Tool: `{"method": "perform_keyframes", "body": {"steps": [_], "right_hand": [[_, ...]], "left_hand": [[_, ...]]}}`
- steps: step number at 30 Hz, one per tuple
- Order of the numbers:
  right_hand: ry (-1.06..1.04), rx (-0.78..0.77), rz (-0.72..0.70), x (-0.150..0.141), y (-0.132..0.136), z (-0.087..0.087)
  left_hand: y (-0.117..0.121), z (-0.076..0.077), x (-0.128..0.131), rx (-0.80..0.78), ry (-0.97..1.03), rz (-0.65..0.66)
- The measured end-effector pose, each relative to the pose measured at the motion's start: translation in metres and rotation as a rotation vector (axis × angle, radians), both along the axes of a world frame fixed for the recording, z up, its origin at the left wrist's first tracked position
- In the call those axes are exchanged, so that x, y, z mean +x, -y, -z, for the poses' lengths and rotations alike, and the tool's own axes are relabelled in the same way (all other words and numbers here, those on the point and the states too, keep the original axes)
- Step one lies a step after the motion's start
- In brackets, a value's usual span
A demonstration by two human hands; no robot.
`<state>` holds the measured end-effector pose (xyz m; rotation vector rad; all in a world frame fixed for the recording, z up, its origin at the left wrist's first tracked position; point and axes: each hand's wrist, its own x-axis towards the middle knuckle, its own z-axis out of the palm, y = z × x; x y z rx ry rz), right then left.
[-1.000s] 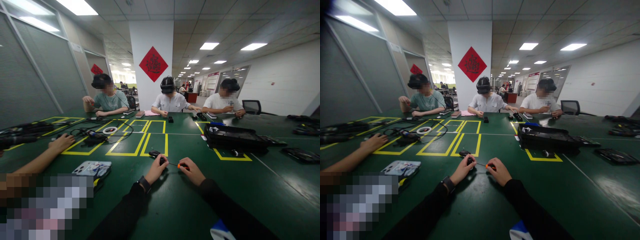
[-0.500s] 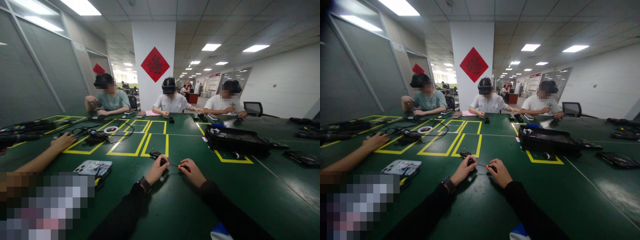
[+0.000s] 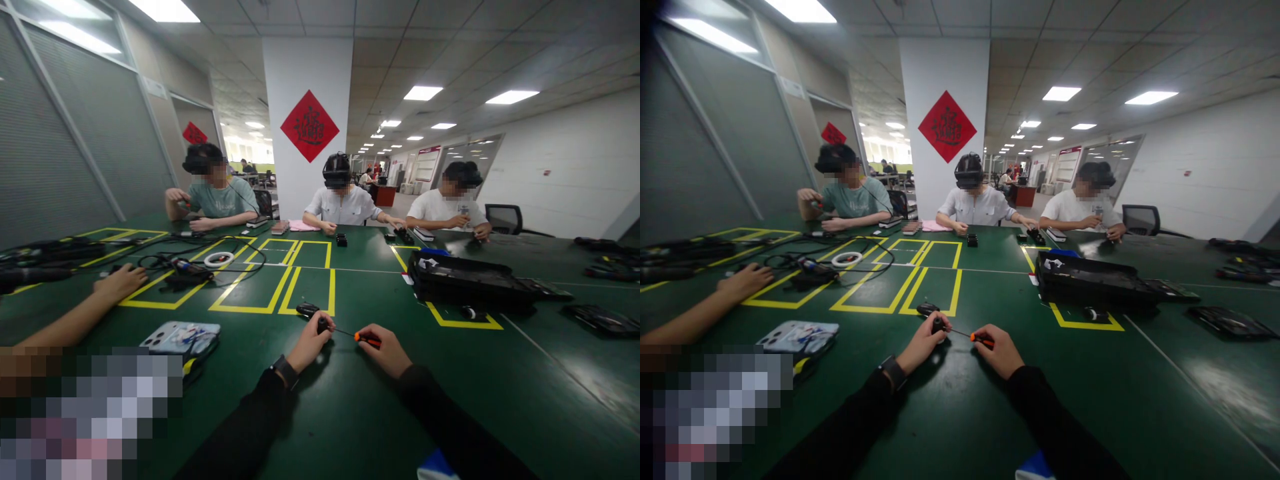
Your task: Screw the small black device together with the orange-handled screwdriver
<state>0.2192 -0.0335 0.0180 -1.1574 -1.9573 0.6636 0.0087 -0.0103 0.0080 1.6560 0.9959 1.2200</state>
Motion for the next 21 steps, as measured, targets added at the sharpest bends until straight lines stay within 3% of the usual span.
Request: {"method": "perform_keyframes", "body": {"steps": [21], "right_hand": [[0.019, -0.008, -0.003, 0.0004, 0.0006, -0.0016]], "left_hand": [[0.0006, -0.0017, 0.0007, -0.030, 0.000, -0.009]]}}
